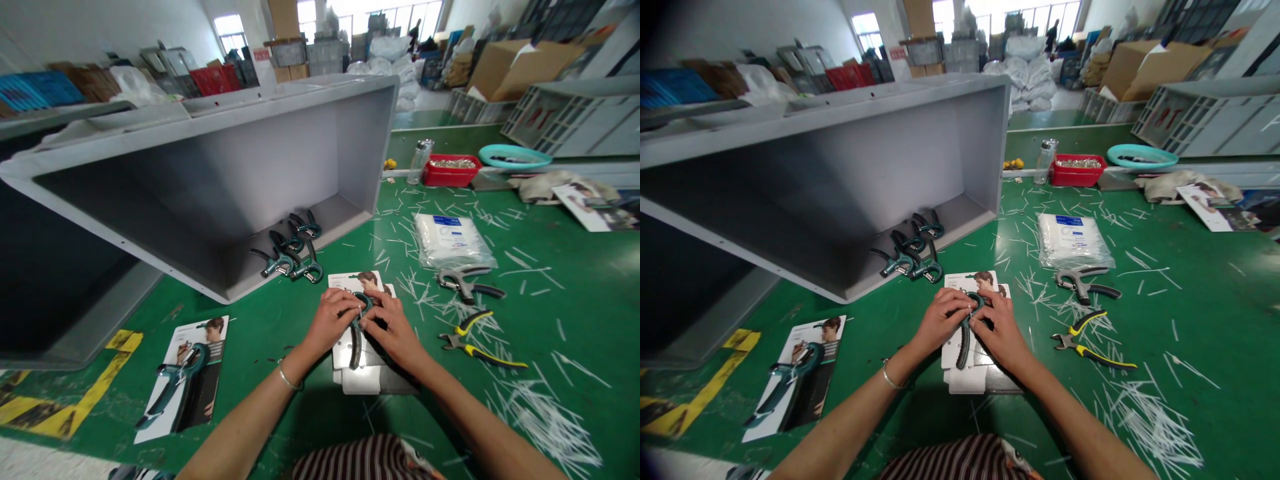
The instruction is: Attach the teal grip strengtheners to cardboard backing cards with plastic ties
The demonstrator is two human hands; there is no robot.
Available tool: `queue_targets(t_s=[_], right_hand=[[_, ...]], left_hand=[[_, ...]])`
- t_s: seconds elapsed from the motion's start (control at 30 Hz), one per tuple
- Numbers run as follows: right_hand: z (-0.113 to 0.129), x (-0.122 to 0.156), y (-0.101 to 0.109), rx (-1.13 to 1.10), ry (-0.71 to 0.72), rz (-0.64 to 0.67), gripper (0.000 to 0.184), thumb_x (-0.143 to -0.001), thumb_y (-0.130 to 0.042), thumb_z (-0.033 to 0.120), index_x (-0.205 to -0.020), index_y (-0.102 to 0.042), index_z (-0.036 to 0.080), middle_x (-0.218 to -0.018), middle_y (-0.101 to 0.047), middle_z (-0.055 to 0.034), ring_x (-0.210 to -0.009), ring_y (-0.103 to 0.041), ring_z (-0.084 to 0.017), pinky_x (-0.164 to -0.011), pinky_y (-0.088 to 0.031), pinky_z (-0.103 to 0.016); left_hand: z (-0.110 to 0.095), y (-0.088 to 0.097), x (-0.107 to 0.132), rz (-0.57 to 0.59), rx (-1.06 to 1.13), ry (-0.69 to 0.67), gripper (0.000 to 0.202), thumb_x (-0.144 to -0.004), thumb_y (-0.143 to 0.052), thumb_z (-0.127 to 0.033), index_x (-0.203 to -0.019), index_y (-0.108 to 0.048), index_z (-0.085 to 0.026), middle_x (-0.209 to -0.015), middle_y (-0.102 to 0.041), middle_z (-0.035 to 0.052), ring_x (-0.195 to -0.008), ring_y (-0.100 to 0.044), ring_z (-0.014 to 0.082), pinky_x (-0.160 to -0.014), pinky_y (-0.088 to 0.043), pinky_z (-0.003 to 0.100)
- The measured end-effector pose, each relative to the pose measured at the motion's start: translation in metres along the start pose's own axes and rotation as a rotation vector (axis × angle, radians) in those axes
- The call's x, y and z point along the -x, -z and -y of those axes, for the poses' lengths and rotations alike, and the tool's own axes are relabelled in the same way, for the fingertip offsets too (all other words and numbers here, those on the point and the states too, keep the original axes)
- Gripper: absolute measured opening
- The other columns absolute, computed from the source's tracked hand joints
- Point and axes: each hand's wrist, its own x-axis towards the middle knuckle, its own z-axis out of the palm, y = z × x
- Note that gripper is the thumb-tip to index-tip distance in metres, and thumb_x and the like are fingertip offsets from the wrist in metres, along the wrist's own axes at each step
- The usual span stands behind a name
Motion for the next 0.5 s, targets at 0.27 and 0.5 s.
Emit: queue_targets(t_s=[0.27,0.5], right_hand=[[-0.003,-0.004,-0.004,-0.017,0.008,-0.025,0.013,-0.093,-0.057,0.030,-0.087,-0.067,0.023,-0.129,-0.058,-0.0066,-0.128,-0.046,-0.026,-0.107,-0.030,-0.048],[0.000,-0.007,-0.010,-0.005,0.000,-0.110,0.020,-0.091,-0.052,0.019,-0.109,-0.058,0.023,-0.131,-0.057,-0.0094,-0.128,-0.045,-0.025,-0.108,-0.032,-0.047]], left_hand=[[-0.015,0.021,-0.007,0.061,0.107,0.074,0.013,-0.090,-0.063,-0.029,-0.087,-0.072,-0.021,-0.089,-0.073,0.0032,-0.092,-0.061,0.0198,-0.091,-0.043,0.036],[-0.046,0.004,0.019,-0.079,-0.217,0.010,0.015,-0.094,-0.053,-0.025,-0.085,-0.063,-0.022,-0.090,-0.067,0.0037,-0.098,-0.055,0.0220,-0.094,-0.038,0.041]])
